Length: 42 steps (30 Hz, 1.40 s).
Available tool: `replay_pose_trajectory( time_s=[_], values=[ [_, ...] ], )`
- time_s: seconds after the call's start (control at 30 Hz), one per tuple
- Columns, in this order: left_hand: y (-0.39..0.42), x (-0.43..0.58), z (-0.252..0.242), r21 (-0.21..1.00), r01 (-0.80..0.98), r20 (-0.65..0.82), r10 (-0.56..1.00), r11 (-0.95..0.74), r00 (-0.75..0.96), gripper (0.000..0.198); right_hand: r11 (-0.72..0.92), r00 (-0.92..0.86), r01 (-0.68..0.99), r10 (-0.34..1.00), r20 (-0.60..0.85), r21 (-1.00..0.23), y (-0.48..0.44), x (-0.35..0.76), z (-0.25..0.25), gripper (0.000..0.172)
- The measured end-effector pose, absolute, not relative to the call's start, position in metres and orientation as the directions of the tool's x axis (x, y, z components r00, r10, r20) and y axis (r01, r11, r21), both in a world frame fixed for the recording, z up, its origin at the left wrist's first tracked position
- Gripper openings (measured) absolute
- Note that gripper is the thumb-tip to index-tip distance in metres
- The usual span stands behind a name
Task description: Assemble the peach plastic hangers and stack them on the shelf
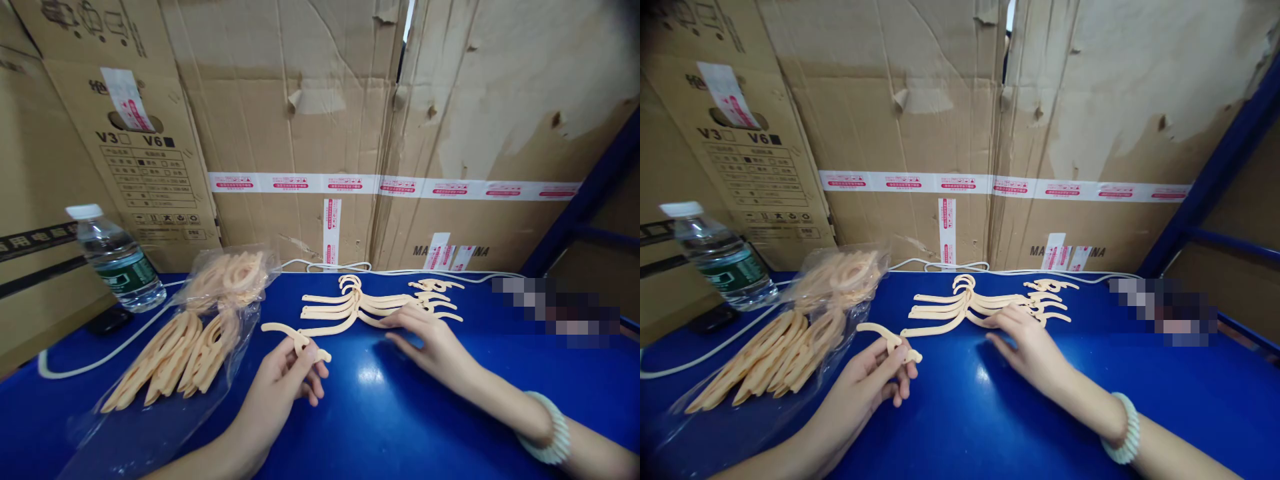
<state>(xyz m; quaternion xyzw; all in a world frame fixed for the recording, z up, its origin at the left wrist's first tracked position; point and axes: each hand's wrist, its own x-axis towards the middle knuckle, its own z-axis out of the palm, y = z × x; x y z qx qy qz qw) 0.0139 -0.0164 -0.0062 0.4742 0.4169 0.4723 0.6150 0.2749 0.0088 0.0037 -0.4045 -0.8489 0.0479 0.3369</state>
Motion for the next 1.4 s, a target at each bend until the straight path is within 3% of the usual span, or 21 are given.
replay_pose_trajectory(
  time_s=[0.13,0.3,0.4,0.5,0.67,0.93,1.17,1.4],
  values=[
    [-0.009,0.009,-0.006,0.968,-0.220,-0.102,0.989,0.123,0.108,0.038,0.622,-0.471,0.748,0.743,0.475,-0.230,0.031,0.298,-0.005,0.016],
    [-0.001,0.004,-0.010,0.965,-0.237,-0.110,0.994,0.111,0.016,0.037,0.628,-0.499,0.746,0.749,0.435,-0.224,0.035,0.297,-0.010,0.012],
    [0.003,0.001,-0.009,0.974,-0.219,-0.069,0.997,0.062,-0.028,0.035,0.580,-0.440,0.759,0.792,0.424,-0.296,0.031,0.294,-0.006,0.010],
    [0.005,0.001,-0.005,0.971,-0.238,-0.038,0.998,0.023,-0.056,0.033,0.523,-0.372,0.725,0.845,0.385,-0.448,0.026,0.294,-0.001,0.013],
    [0.002,0.002,0.001,0.938,-0.343,-0.035,0.999,0.038,0.016,0.031,0.509,-0.307,0.605,0.858,0.412,-0.612,0.019,0.300,0.007,0.014],
    [-0.003,0.004,0.003,0.849,-0.514,-0.079,0.991,0.126,0.112,0.021,0.584,-0.355,0.592,0.808,0.471,-0.556,0.009,0.309,0.019,0.010],
    [-0.009,0.004,0.006,0.829,-0.539,-0.043,0.979,0.146,0.199,0.016,0.631,-0.402,0.615,0.767,0.499,-0.473,0.007,0.308,0.020,0.010],
    [-0.008,0.006,0.011,0.841,-0.522,-0.059,0.984,0.140,0.169,0.020,0.631,-0.409,0.650,0.760,0.505,-0.424,0.004,0.309,0.020,0.011]
  ],
)
